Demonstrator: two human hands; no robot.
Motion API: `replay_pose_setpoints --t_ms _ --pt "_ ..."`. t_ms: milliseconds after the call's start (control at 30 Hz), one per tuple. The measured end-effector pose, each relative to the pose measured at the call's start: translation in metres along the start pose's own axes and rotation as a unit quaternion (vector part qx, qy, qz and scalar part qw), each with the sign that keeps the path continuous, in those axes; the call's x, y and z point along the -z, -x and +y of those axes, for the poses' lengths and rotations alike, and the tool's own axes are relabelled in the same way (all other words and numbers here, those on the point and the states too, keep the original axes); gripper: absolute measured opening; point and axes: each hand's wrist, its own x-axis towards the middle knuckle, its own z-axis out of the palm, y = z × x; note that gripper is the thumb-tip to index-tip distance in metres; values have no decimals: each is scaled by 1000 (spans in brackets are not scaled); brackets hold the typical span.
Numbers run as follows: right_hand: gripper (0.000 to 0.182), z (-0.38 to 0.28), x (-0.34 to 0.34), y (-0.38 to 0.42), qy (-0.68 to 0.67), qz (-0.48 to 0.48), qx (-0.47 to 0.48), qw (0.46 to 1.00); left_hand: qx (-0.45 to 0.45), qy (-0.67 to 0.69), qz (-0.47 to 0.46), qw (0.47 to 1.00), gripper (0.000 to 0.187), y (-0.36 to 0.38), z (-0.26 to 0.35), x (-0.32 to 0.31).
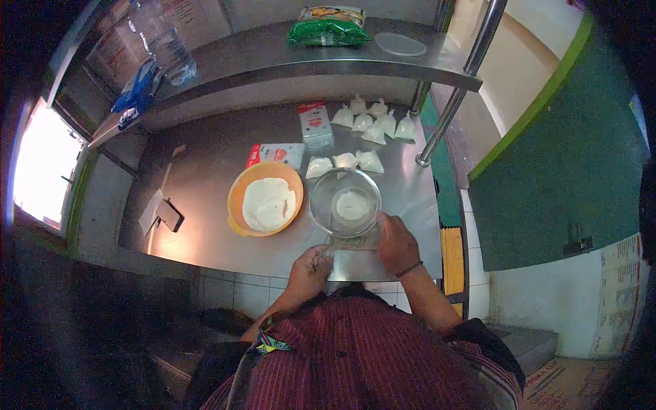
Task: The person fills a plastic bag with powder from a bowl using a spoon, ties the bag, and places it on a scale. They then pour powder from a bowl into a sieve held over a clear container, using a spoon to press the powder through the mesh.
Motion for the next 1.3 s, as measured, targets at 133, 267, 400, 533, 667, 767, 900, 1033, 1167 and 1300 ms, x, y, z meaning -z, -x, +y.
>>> replay_pose_setpoints --t_ms 133,267,400,533,667,767,900,1033,1167,1300 --pt "40 12 -9 -5 4 6 -7 1000 5 35 -18 999 31 -2 -11 -1" --pt "40 8 -12 8 -4 -29 7 1000 24 14 -34 999 31 -5 -4 1" --pt "42 0 -6 10 -17 5 20 1000 2 34 -35 999 31 -8 -14 1" --pt "44 3 -5 -4 1 27 -13 1000 35 35 -40 998 30 -8 -12 -4" --pt "43 9 -5 -10 0 -17 6 1000 35 28 -31 999 31 -7 -9 -3" --pt "42 2 1 -10 -17 -36 32 999 20 15 -37 999 32 -7 -5 -1" --pt "37 3 -6 -18 -31 19 4 999 29 -25 -33 999 32 -7 13 1" --pt "33 -8 9 -16 -2 -65 6 998 20 -31 -17 999 32 -9 0 -1" --pt "35 -1 4 -13 -24 -40 15 999 -11 -25 9 1000 30 -6 6 1" --pt "37 -8 9 -13 8 -7 -42 999 4 -42 -16 999 29 -11 -6 3"
